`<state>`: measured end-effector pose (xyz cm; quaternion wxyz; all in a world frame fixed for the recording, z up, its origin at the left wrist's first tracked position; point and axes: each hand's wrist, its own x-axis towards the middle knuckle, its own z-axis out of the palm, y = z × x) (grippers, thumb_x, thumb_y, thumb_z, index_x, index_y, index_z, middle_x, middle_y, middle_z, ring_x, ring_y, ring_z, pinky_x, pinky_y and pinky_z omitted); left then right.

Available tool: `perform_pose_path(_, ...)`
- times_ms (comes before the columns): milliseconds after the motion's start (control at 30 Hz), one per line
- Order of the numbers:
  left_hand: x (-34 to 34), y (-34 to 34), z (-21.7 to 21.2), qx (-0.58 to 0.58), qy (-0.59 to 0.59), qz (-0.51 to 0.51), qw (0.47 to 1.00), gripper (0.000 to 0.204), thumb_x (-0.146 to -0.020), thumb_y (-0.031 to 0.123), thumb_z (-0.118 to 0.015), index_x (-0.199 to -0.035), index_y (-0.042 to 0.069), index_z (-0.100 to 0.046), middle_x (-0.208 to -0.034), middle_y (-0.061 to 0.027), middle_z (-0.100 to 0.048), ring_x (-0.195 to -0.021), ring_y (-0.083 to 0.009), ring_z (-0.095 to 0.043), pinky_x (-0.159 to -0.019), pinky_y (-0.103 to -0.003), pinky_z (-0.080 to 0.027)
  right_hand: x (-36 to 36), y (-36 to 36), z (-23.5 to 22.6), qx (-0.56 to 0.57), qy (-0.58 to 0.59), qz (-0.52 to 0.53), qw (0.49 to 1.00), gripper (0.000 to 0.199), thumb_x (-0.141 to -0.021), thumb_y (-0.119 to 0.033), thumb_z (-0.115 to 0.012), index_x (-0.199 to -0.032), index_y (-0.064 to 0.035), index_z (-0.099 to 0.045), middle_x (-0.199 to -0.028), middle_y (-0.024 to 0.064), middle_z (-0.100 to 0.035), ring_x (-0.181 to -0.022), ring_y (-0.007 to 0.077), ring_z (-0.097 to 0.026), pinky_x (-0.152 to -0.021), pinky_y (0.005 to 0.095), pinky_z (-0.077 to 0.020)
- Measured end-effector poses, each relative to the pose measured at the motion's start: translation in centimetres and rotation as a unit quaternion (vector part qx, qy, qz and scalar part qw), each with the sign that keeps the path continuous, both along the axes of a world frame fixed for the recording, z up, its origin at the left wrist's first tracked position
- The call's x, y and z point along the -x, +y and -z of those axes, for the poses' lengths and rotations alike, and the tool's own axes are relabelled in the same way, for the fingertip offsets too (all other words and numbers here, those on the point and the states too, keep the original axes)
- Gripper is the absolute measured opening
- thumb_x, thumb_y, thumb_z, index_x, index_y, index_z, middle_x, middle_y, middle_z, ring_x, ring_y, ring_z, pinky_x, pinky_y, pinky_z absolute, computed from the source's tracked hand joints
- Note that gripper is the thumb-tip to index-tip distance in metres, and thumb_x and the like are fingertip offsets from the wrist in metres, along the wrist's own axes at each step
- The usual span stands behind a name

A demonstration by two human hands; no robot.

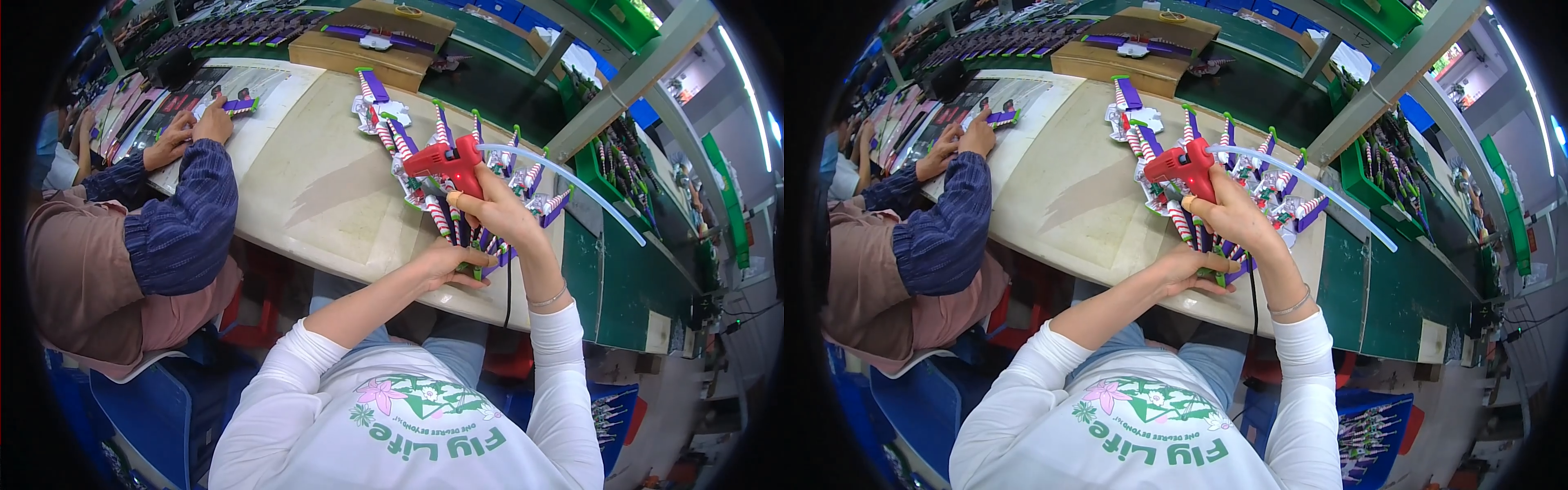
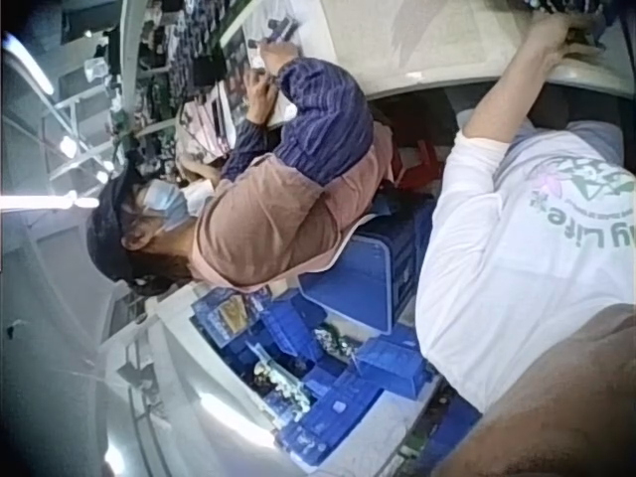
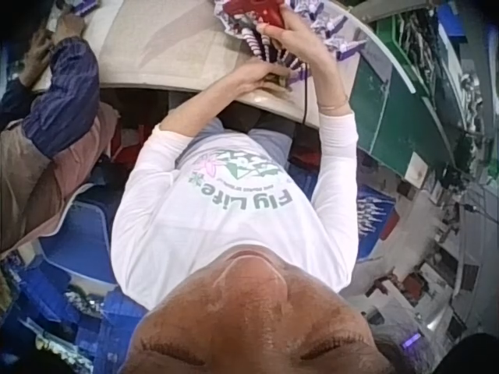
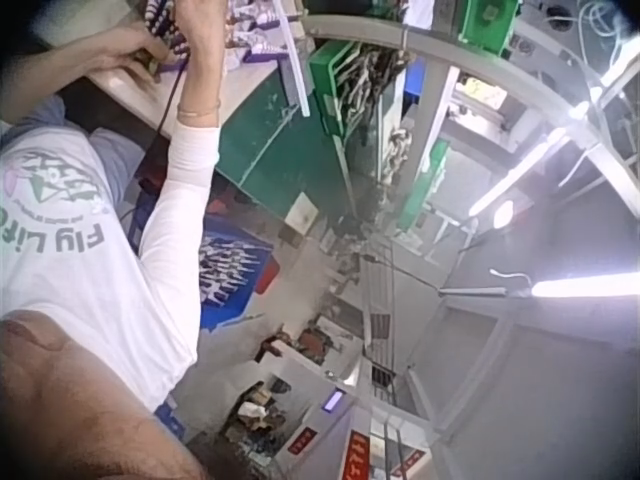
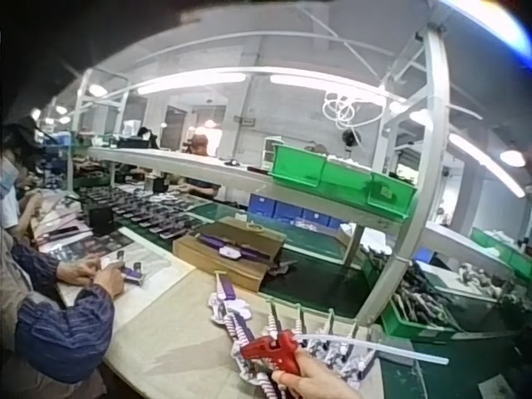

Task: The person assembles plastic toy components by hand on a production line, joining them with a hot glue gun.

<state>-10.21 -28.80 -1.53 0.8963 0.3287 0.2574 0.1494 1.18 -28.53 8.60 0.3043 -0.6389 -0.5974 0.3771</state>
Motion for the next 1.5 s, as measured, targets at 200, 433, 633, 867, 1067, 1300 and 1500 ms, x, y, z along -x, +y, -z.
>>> perform_pose_path(200, 0.5, 0.1, 0.0, 0.0, 0.002, -0.002, 1.0, 0.027, -0.084, 0.002, -0.07, -0.11, -0.002, -0.061, -0.098, -0.0118, -0.068, -0.081, -0.0304, -0.071, -0.071, -0.038, -0.063, 0.2, 0.6, 1.3, -0.048, -0.023, 0.003, 0.999, 0.044, -0.09, -0.019, -0.066, -0.123, 0.0024, -0.046, -0.074, 0.0032, -0.055, -0.057, 0.0097, -0.052, -0.051, 0.0264, -0.0408)
perform_pose_path(433, 0.3, 0.6, -0.1, 0.004, 0.007, 0.007, 1.0, 0.028, -0.087, 0.002, -0.065, -0.113, -0.002, -0.058, -0.1, -0.0141, -0.067, -0.085, -0.032, -0.071, -0.071, -0.04, -0.063, 1.4, 0.8, 1.9, -0.076, 0.006, 0.037, 0.996, 0.045, -0.089, -0.016, -0.065, -0.126, 0.0015, -0.046, -0.075, 0.0027, -0.054, -0.057, 0.0098, -0.051, -0.051, 0.0259, -0.0409)
perform_pose_path(633, 0.1, 0.6, 1.4, -0.052, 0.041, 0.018, 0.998, 0.04, -0.097, 0.024, -0.056, -0.131, 0.004, -0.05, -0.123, -0.0142, -0.059, -0.113, -0.0296, -0.06, -0.089, -0.051, -0.055, 2.0, 0.9, 4.1, -0.036, 0.153, 0.044, 0.987, 0.031, -0.085, -0.02, -0.064, -0.106, -0.0002, -0.054, -0.082, 0.0065, -0.059, -0.065, 0.0118, -0.056, -0.055, 0.0309, -0.0472)
perform_pose_path(867, -0.1, 0.8, 1.8, -0.031, 0.049, -0.023, 0.998, 0.025, -0.095, 0.013, -0.056, -0.112, -0.005, -0.061, -0.109, -0.0193, -0.066, -0.1, -0.0372, -0.066, -0.083, -0.048, -0.061, -1.3, -3.2, 3.8, -0.241, 0.237, 0.259, 0.905, 0.034, -0.093, -0.03, -0.065, -0.095, 0.0037, -0.061, -0.073, 0.0065, -0.063, -0.058, 0.0103, -0.06, -0.046, 0.0269, -0.0464)
perform_pose_path(1067, 0.1, 1.0, 0.9, -0.025, 0.046, -0.008, 0.999, 0.024, -0.091, 0.008, -0.062, -0.11, -0.007, -0.061, -0.106, -0.0213, -0.067, -0.097, -0.043, -0.066, -0.075, -0.043, -0.064, -13.8, -2.5, 9.9, -0.29, 0.27, 0.524, 0.754, 0.047, -0.1, -0.039, -0.049, -0.078, 0.0004, -0.061, -0.062, 0.01, -0.063, -0.052, 0.0227, -0.065, -0.048, 0.0387, -0.0521)
perform_pose_path(1300, 0.7, 0.5, -0.5, -0.024, 0.046, -0.002, 0.999, 0.023, -0.091, 0.006, -0.063, -0.108, -0.009, -0.061, -0.105, -0.0199, -0.066, -0.095, -0.0373, -0.068, -0.079, -0.045, -0.063, -23.2, -0.1, 13.4, -0.176, 0.108, 0.697, 0.686, 0.039, -0.095, -0.032, -0.054, -0.092, 0.005, -0.067, -0.091, 0.0263, -0.069, -0.093, 0.0411, -0.066, -0.083, 0.0485, -0.0515)
perform_pose_path(1500, -0.2, 0.2, 0.3, -0.013, 0.043, -0.021, 0.999, 0.021, -0.091, 0.006, -0.063, -0.107, -0.008, -0.063, -0.101, -0.0148, -0.066, -0.09, -0.033, -0.069, -0.083, -0.046, -0.062, -18.8, -3.7, 11.9, -0.098, -0.117, 0.666, 0.73, 0.05, -0.089, -0.029, -0.058, -0.127, 0.0022, -0.046, -0.118, 0.028, -0.053, -0.113, 0.0445, -0.051, -0.096, 0.0515, -0.042)
